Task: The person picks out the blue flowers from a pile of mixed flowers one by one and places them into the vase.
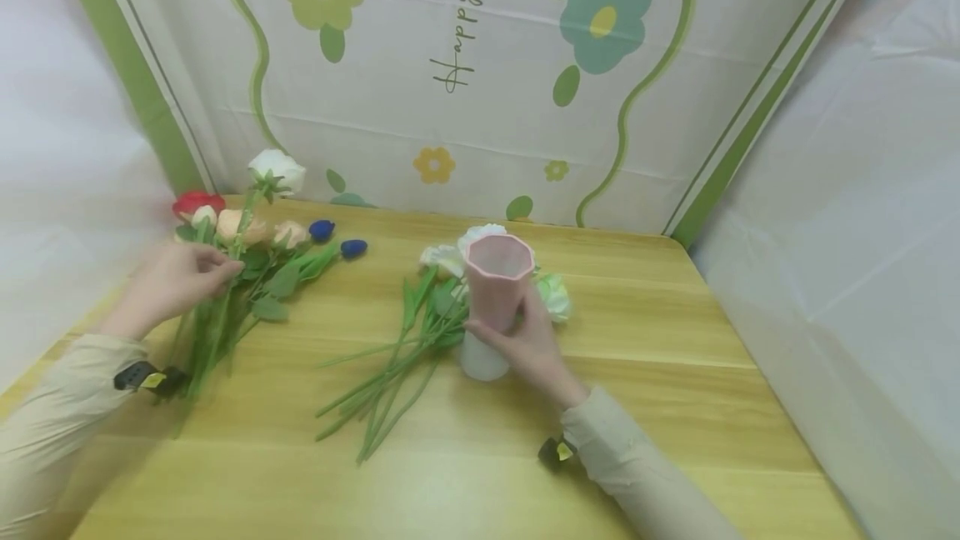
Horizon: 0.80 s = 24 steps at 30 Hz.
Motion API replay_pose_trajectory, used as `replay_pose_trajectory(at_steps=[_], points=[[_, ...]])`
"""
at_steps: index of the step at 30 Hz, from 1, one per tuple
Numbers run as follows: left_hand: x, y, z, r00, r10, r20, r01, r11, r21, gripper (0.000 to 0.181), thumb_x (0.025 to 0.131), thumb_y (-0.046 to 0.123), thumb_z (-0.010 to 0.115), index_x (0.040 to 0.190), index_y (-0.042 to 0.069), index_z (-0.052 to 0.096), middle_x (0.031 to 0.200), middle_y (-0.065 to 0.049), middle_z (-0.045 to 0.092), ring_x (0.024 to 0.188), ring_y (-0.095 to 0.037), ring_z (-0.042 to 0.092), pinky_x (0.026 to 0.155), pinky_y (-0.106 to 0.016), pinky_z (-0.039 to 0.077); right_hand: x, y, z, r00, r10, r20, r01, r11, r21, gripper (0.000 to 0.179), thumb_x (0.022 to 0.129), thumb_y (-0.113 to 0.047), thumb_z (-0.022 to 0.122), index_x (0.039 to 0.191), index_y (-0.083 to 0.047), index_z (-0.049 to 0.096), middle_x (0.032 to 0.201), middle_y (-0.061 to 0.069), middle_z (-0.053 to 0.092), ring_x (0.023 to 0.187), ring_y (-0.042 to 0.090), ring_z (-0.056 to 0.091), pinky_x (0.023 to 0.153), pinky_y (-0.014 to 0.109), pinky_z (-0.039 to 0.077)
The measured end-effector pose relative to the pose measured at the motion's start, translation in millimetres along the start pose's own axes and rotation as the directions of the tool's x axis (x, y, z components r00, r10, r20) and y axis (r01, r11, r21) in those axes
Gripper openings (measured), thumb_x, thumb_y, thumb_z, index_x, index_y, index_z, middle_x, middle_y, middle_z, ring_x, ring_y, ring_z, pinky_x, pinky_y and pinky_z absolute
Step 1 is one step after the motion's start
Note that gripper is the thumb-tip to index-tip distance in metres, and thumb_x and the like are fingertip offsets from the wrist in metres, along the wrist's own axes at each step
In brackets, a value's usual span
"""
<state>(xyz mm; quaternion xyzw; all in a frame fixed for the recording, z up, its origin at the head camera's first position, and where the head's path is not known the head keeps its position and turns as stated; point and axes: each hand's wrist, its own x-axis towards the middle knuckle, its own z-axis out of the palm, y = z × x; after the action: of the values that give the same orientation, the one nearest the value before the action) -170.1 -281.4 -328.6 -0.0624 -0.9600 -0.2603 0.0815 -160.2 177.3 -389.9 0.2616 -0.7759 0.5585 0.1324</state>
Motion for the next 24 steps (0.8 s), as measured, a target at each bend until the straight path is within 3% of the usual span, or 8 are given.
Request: replay_pose_trajectory(at_steps=[6,10,14,24], points=[[0.5,11.0,4.2,1.000,0.019,-0.002,-0.019,1.000,0.014,0.033,0.099,0.028,0.060,0.097,-0.004,0.069,0.069,-0.003,0.065,0.055,-0.018,0.054,0.058,-0.038,0.044,0.4,8,0,1.000,-0.003,-0.008,0.002,1.000,-0.009,0.073,0.080,-0.001,0.081,0.142,-0.010,0.042,0.131,0.006,0.054,0.116,0.023,0.054,0.095,0.039,0.045],[-0.1,18.0,9.9,0.999,0.026,0.021,-0.026,1.000,0.000,0.033,0.099,0.028,0.061,0.098,-0.004,0.070,0.073,-0.004,0.067,0.056,-0.017,0.055,0.059,-0.039,0.046,0.1,-8,0,1.000,0.001,-0.008,-0.001,1.000,-0.026,0.071,0.080,0.001,0.080,0.140,-0.002,0.042,0.130,0.013,0.054,0.115,0.027,0.054,0.094,0.037,0.045],[0.7,24.5,17.3,0.997,0.072,0.025,-0.072,0.997,-0.002,0.028,0.098,0.025,0.062,0.093,-0.001,0.072,0.071,-0.002,0.065,0.054,-0.015,0.053,0.058,-0.036,0.044,-0.3,-26,1,1.000,0.012,-0.009,-0.012,1.000,-0.028,0.069,0.080,0.003,0.078,0.138,0.004,0.041,0.128,0.018,0.054,0.113,0.028,0.055,0.093,0.037,0.046],[0.8,51.5,27.8,0.987,0.157,0.019,-0.156,0.986,-0.051,0.021,0.097,0.018,0.064,0.091,-0.001,0.072,0.072,-0.003,0.067,0.050,-0.014,0.053,0.053,-0.034,0.046,0.5,-27,1,1.000,0.015,0.002,-0.015,1.000,-0.018,0.070,0.080,0.005,0.078,0.139,0.003,0.041,0.130,0.017,0.053,0.115,0.028,0.054,0.095,0.039,0.045]])
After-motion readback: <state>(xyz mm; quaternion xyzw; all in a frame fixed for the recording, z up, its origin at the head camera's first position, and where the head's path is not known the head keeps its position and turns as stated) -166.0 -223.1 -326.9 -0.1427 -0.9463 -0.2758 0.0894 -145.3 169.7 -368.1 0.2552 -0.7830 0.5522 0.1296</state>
